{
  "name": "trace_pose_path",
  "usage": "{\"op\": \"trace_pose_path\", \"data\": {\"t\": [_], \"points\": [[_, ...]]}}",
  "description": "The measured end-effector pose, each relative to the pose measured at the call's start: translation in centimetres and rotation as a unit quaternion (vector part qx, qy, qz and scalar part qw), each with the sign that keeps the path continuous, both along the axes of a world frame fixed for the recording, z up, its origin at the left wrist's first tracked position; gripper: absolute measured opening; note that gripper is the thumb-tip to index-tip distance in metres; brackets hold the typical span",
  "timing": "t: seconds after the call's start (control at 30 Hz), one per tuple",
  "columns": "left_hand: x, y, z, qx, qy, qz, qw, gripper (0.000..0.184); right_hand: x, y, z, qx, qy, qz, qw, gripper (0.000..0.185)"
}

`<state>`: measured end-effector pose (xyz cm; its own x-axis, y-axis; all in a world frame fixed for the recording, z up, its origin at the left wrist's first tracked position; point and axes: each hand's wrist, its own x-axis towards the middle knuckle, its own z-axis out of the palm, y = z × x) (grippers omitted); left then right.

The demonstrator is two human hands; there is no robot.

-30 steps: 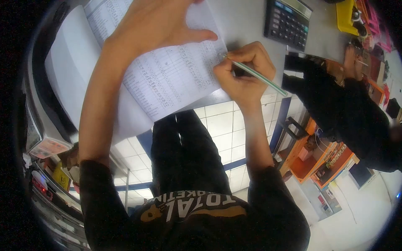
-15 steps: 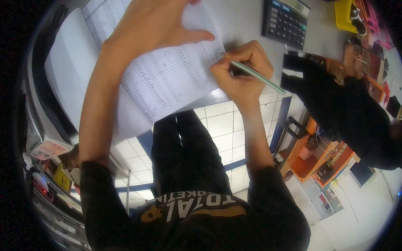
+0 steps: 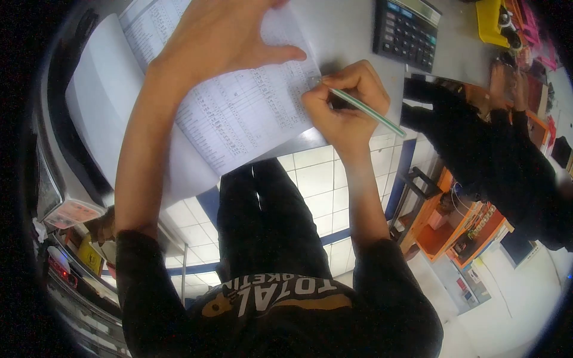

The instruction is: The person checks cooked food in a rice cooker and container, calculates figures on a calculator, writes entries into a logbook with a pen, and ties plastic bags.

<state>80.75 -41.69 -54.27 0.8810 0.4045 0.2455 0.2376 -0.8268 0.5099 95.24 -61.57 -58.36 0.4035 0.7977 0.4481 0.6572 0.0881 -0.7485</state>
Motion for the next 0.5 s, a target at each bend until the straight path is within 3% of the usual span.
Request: {"op": "trace_pose_path", "data": {"t": [0.3,0.5], "points": [[-0.08,0.01,-0.2,0.01,-0.034,0.001,0.999,0.054,0.03,-0.18,-0.04,0.0,0.011,0.0,1.0,0.019],[-0.01,0.07,0.19,-0.008,0.011,0.001,1.0,0.053,-0.17,-0.17,0.17,-0.006,0.035,-0.001,0.999,0.018]]}}
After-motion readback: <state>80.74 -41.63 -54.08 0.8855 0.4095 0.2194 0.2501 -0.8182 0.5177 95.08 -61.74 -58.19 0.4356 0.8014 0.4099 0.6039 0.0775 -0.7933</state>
